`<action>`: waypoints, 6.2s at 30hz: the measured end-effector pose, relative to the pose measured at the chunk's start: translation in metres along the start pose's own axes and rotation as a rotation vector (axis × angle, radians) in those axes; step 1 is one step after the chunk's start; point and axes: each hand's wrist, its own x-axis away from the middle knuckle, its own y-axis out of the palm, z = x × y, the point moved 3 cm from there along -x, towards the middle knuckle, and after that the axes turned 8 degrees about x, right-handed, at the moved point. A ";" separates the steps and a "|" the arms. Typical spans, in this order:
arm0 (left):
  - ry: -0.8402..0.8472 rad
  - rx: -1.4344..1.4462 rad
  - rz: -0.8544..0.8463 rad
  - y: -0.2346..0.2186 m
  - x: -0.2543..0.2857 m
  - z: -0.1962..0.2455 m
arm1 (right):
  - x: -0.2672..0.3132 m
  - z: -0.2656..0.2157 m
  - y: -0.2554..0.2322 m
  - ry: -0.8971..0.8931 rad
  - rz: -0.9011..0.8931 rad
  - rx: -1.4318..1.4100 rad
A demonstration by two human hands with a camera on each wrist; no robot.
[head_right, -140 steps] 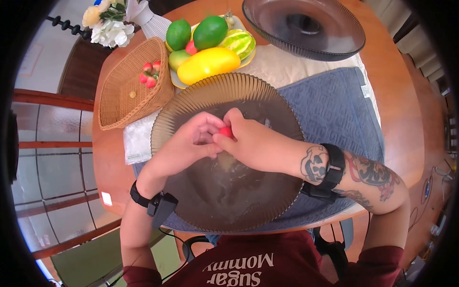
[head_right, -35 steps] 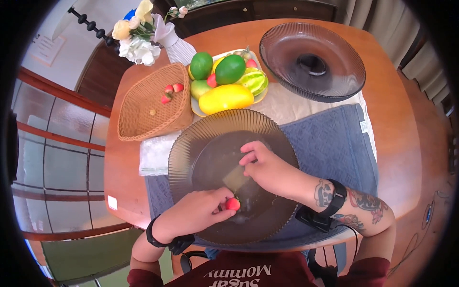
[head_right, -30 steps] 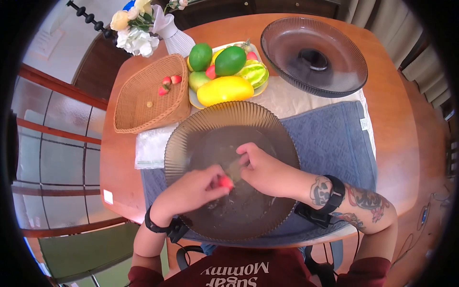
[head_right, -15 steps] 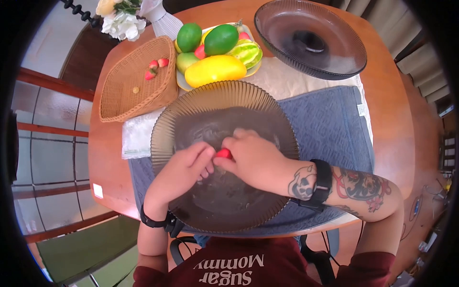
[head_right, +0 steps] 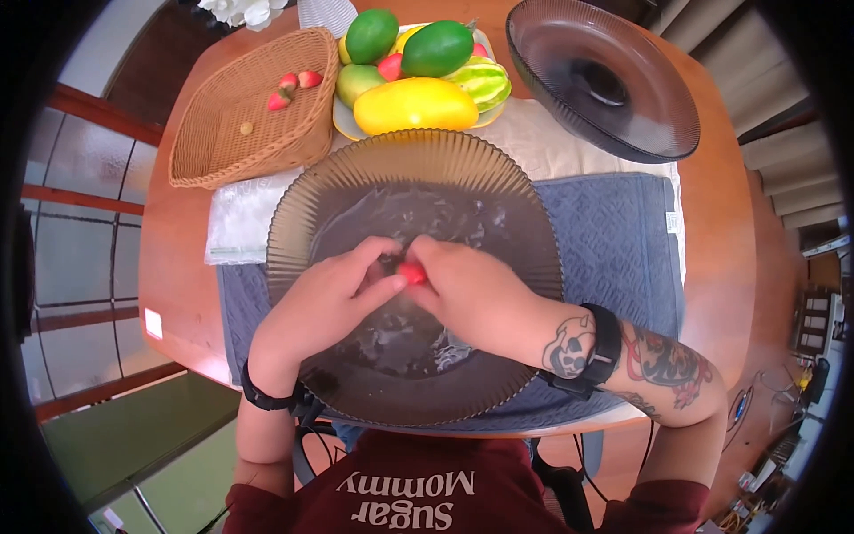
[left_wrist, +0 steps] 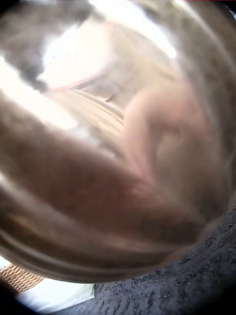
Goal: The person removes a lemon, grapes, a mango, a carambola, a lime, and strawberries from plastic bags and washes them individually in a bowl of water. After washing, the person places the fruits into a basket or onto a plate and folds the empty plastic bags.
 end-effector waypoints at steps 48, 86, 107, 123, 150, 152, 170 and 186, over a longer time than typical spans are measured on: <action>-0.002 0.105 -0.195 0.006 0.004 -0.011 | -0.001 -0.004 0.001 0.253 -0.210 -0.168; 0.067 -0.057 -0.197 0.020 0.002 -0.018 | -0.002 -0.009 -0.010 0.248 -0.094 0.200; 0.045 -0.030 0.165 0.012 -0.001 -0.024 | -0.002 0.000 -0.012 0.254 0.055 -0.113; -0.052 0.064 0.086 0.010 -0.007 -0.021 | -0.003 -0.007 -0.005 0.173 -0.138 0.012; 0.063 0.292 0.032 0.009 -0.005 -0.012 | -0.005 -0.007 -0.003 0.116 -0.038 -0.313; 0.153 0.271 0.122 0.010 -0.005 -0.013 | -0.005 -0.005 -0.003 0.126 -0.043 -0.325; -0.013 0.131 0.003 0.008 -0.005 -0.014 | -0.004 -0.009 0.000 0.093 -0.132 -0.317; -0.027 0.187 -0.233 0.016 0.000 -0.020 | 0.002 -0.009 -0.004 0.173 -0.231 0.202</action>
